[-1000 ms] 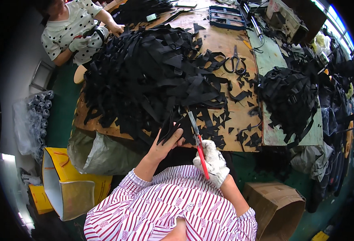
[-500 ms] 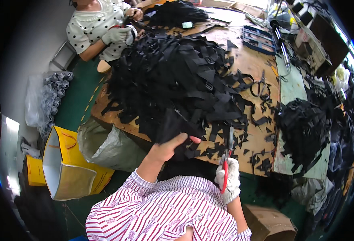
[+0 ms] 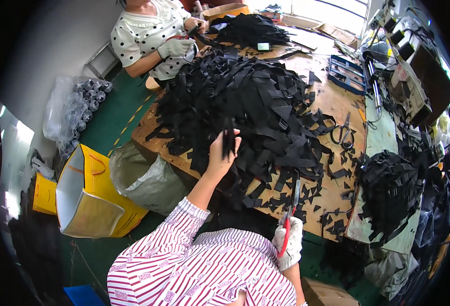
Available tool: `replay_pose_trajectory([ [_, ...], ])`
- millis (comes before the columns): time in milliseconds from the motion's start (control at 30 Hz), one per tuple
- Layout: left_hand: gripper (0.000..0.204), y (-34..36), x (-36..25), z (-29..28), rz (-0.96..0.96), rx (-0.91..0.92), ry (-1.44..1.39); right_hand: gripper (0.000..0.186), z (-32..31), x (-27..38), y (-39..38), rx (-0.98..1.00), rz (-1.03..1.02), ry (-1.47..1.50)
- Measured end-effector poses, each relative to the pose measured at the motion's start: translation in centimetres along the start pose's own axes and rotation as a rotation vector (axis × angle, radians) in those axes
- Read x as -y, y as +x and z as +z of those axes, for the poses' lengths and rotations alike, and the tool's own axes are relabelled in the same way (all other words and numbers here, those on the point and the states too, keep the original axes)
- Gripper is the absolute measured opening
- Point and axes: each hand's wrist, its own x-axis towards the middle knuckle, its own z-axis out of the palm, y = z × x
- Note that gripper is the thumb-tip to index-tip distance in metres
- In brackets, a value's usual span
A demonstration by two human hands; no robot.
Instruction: The person uses red-handled scissors to cut black fabric strips into smaller pieces on a wooden workbench. They repeatedly pick up strips, cut them, and place the cut pieces onto a growing pile on the table.
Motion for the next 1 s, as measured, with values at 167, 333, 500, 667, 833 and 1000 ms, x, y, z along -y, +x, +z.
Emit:
replay_pose_trajectory([
  [167, 0.025, 4.2, 2.6, 0.2, 0.504, -0.078, 0.642, 0.012, -0.3, -0.7, -0.1, -0.027, -0.037, 0.029],
  [333, 0.023, 2.7, 1.4, 0.2, 0.367, -0.148, 0.551, 0.016, -0.7, -2.6, 0.7, -0.085, -0.084, -0.082],
  [500, 0.015, 0.0, -2.5, 0.5, 0.675, -0.222, 0.468, 0.011, 0.0, -0.1, -0.8, 0.011, -0.077, -0.066],
  [667, 0.027, -0.5, -10.4, 1.4, 0.730, -0.156, 0.040, 0.028, -0.6, -0.4, -0.6, 0.077, 0.001, -0.152],
  [833, 0.065, -2.6, -12.8, 2.4, 0.364, 0.253, -0.485, 0.023, -0.9, -0.1, -1.6, 0.025, -0.078, -0.095],
  [1000, 0.023, -5.7, -6.1, 1.8, -0.101, 0.433, -0.574, 0.020, 0.6, 2.2, -3.1, -0.074, 0.013, -0.304],
])
